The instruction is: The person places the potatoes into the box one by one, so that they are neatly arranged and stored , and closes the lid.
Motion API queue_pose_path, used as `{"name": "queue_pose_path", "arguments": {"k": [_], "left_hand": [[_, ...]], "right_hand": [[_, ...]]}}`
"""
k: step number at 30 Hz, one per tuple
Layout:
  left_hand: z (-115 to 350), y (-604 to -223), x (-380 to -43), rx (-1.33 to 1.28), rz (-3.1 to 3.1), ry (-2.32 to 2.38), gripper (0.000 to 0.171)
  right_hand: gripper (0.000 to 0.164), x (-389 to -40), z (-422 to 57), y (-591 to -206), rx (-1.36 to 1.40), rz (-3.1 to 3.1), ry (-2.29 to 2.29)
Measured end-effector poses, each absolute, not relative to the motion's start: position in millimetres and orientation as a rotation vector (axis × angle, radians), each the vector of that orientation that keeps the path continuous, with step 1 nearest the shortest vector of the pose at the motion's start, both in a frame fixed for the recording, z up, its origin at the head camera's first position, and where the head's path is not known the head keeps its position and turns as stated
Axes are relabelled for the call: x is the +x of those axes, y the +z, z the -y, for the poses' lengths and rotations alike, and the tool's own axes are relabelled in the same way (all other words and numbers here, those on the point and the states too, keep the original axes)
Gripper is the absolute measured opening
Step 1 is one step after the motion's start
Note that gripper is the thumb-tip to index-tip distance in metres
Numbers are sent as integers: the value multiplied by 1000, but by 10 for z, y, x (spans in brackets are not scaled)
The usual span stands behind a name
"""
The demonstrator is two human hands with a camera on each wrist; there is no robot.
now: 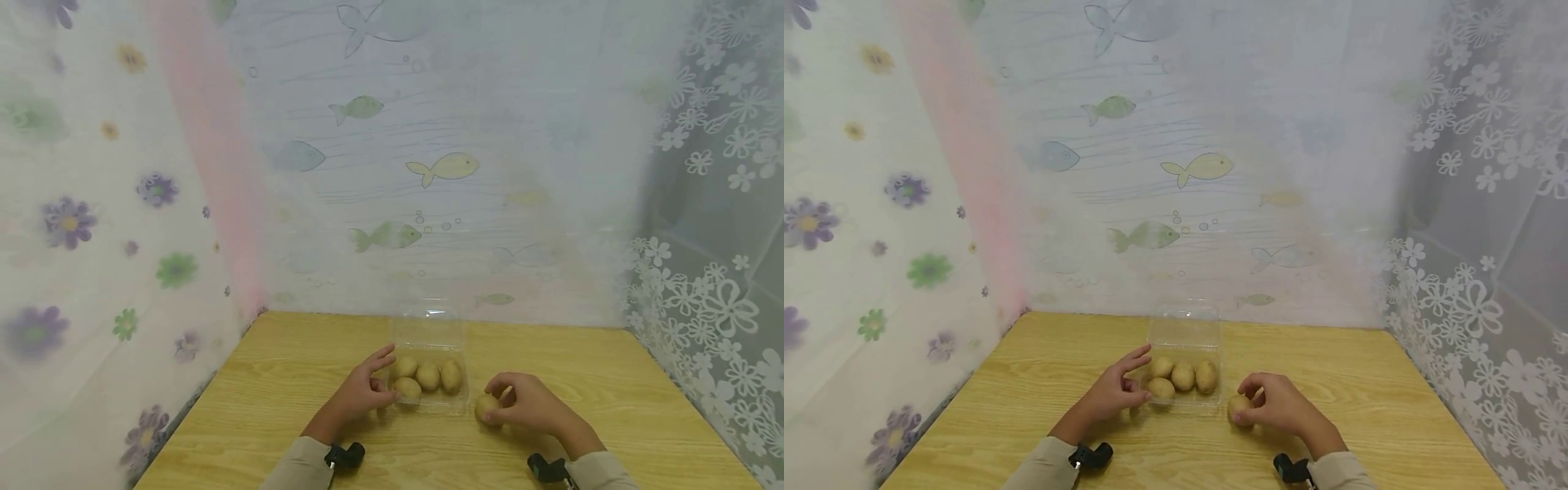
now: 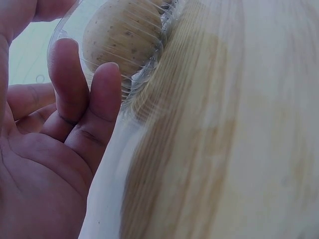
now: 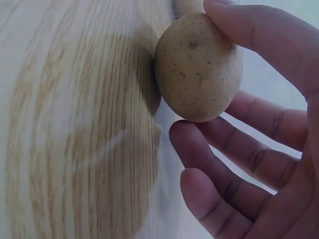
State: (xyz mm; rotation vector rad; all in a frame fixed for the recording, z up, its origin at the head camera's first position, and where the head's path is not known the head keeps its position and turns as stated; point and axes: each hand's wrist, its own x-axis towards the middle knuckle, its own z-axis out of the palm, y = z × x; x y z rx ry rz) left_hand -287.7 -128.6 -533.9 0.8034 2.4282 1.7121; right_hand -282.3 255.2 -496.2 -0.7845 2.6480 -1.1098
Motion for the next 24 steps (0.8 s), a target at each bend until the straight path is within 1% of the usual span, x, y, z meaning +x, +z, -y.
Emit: {"name": "queue_pose_path", "arguments": {"k": [8, 24], "left_hand": [[1238, -5341, -2801, 753, -2422, 1730, 87], [1191, -5337, -2693, 741, -2417, 1746, 88]], "right_hand": [[46, -2800, -2610, -4969, -821, -2635, -1092], [50, -2759, -2676, -4939, -863, -2648, -1070]]}}
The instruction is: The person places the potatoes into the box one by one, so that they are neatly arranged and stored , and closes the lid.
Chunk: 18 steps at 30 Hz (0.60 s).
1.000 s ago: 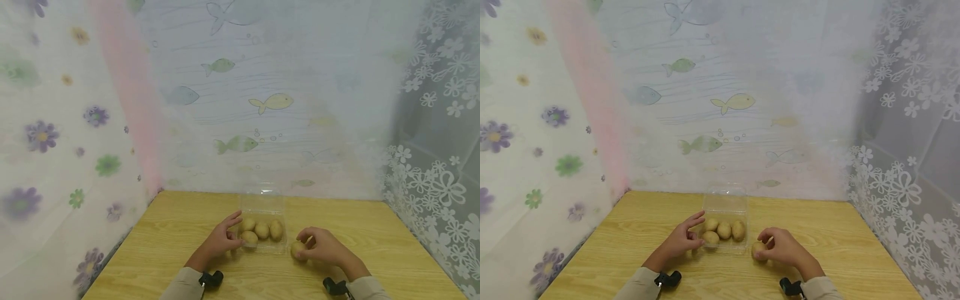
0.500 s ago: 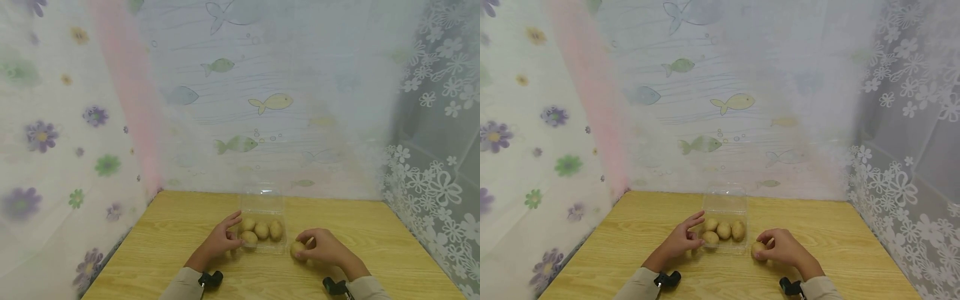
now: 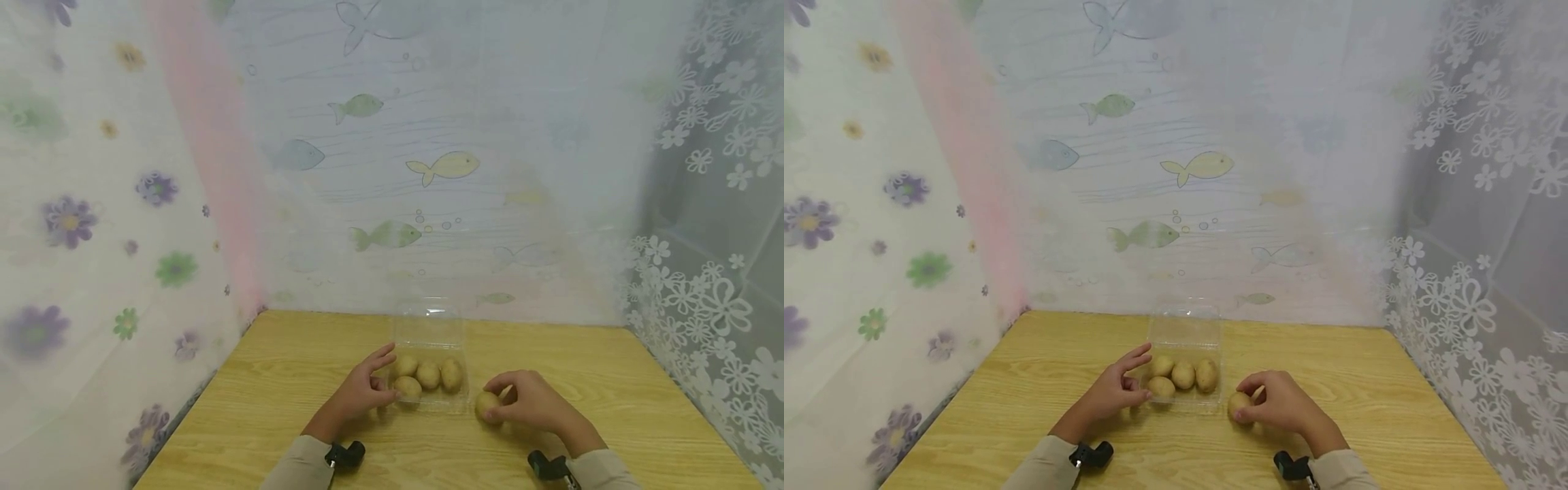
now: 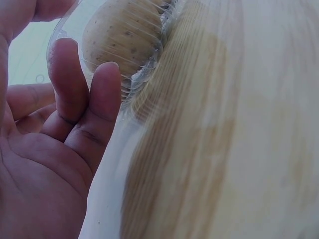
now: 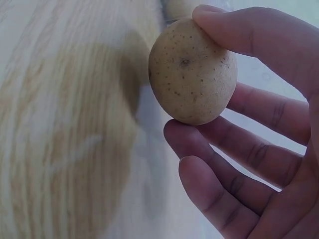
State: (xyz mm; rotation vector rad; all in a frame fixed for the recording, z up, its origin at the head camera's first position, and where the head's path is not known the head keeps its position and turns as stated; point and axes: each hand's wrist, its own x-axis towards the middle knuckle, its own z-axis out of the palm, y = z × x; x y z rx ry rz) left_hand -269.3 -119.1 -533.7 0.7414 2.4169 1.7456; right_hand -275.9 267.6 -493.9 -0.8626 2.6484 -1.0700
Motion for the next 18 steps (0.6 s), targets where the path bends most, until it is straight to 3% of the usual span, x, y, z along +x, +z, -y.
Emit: {"name": "queue_pose_path", "arguments": {"k": [18], "left_hand": [[1078, -5328, -2490, 706, -2456, 1741, 89]], "right_hand": [[53, -2671, -2790, -4666, -1000, -2679, -1096]]}}
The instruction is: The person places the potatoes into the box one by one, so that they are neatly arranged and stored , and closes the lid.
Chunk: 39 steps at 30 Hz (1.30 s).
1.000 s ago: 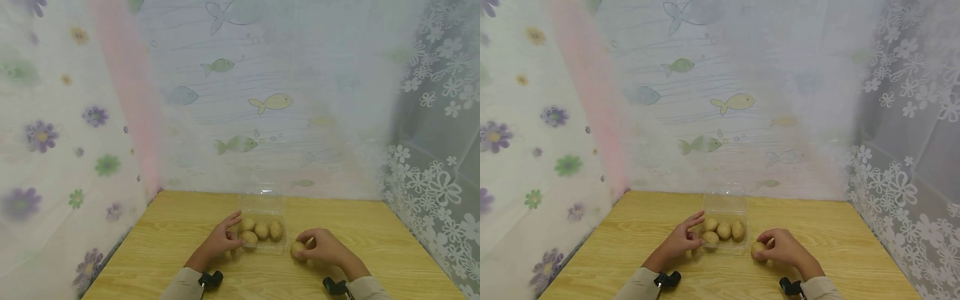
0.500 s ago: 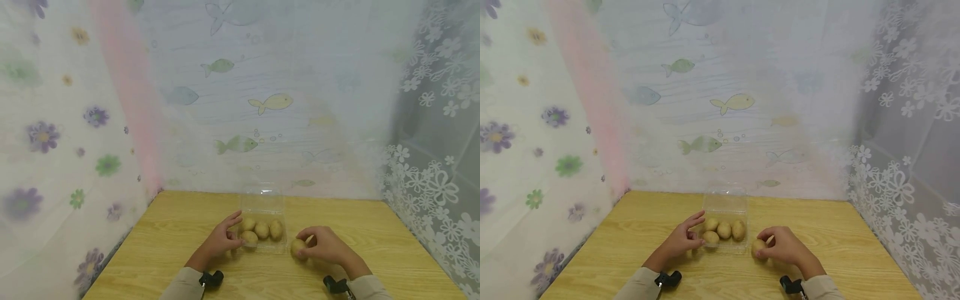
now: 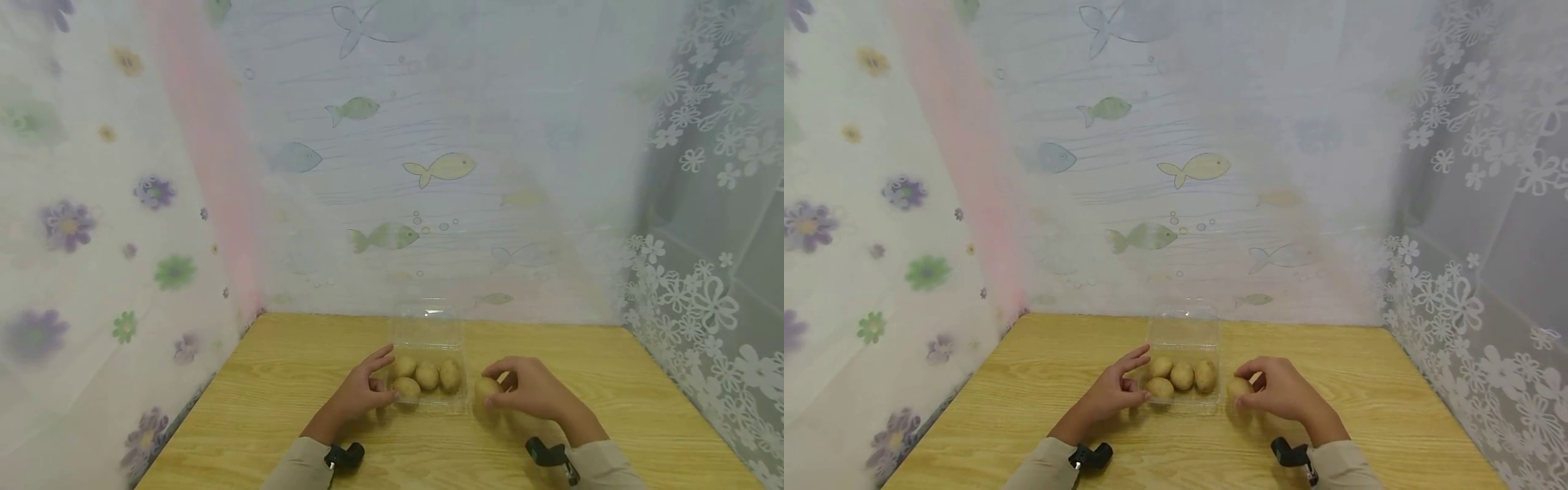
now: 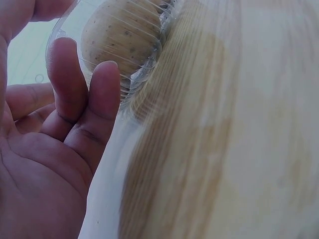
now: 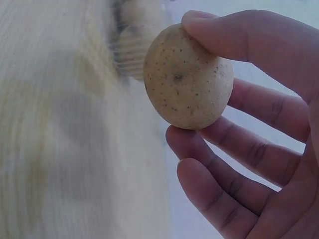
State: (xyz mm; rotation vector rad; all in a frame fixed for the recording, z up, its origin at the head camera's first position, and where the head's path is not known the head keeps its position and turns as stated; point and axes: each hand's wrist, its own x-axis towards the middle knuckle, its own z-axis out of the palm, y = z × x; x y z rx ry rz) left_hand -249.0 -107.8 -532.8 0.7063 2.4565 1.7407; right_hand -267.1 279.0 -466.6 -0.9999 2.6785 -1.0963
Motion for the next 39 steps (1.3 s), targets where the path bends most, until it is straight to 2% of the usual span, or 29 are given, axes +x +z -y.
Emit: {"name": "queue_pose_path", "arguments": {"k": [18, 39], "left_hand": [[1081, -5322, -2457, 692, -2460, 1741, 86], [1077, -5349, -2499, 718, -2443, 1757, 86]], "right_hand": [[51, -2690, -2600, -4422, -1028, -2749, -1135], [48, -2699, -2375, -4408, -1033, -2765, -1165]]}}
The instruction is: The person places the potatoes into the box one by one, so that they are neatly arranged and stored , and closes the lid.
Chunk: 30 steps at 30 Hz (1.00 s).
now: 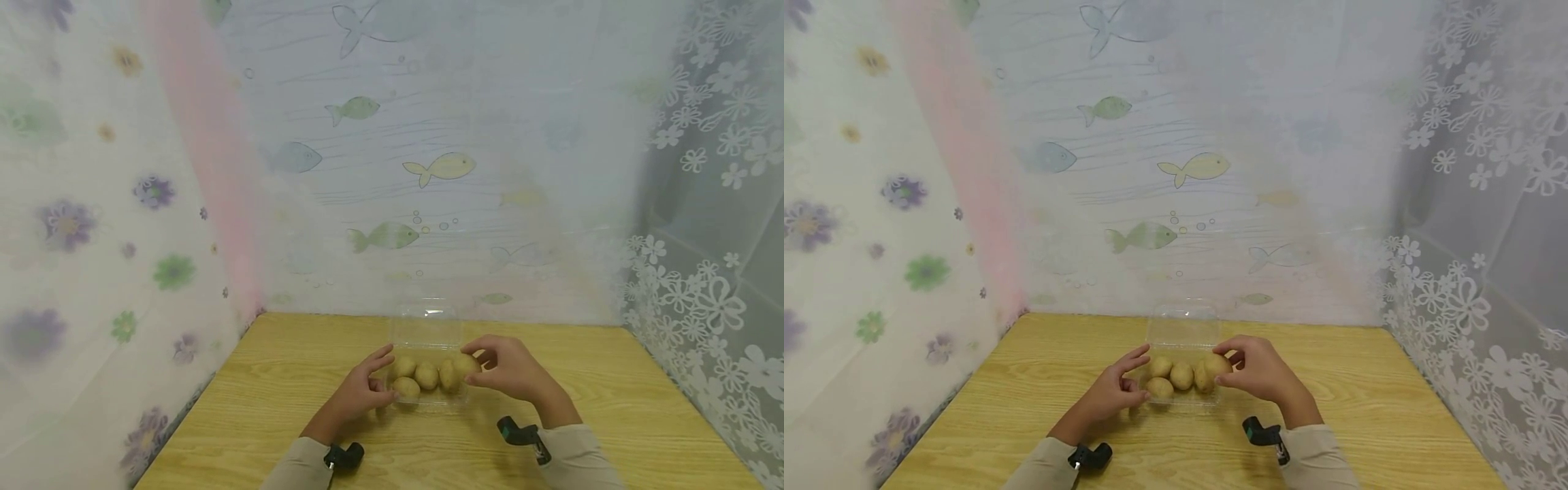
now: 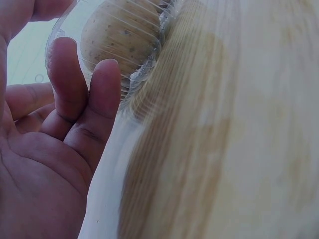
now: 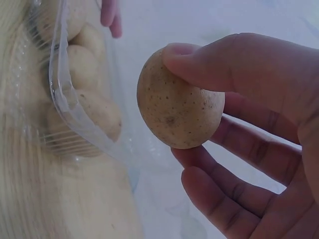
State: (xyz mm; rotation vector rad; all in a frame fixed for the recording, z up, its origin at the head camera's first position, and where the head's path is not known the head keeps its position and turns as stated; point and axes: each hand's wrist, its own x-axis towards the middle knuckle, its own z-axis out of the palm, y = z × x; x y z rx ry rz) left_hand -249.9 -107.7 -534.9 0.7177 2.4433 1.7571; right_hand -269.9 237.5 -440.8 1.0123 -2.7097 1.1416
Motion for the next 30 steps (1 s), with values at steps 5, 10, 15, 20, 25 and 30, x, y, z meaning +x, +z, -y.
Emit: {"name": "queue_pose_path", "arguments": {"k": [5, 10, 15, 20, 25, 30], "left_hand": [[1074, -5342, -2502, 700, -2445, 1762, 88], [1078, -5336, -2492, 701, -2444, 1752, 87], [1080, -5324, -2503, 707, -2446, 1741, 87], [1078, -5297, -2506, 712, -2446, 1746, 88], [1080, -5301, -2507, 717, -2437, 1750, 88], [1086, -5322, -2502, 727, -2437, 1743, 86]], "right_hand": [[45, -2692, -2321, -4443, 1024, 2690, 1148], [46, -2690, -2248, -4494, 1057, 2684, 1144], [47, -2691, -2172, -4527, 1082, 2658, 1129], [48, -2690, -2103, -4550, 1125, 2623, 1155], [48, -2681, -2040, -4592, 1194, 2601, 1195], [48, -2680, -1997, -4646, 1203, 2595, 1174]]}}
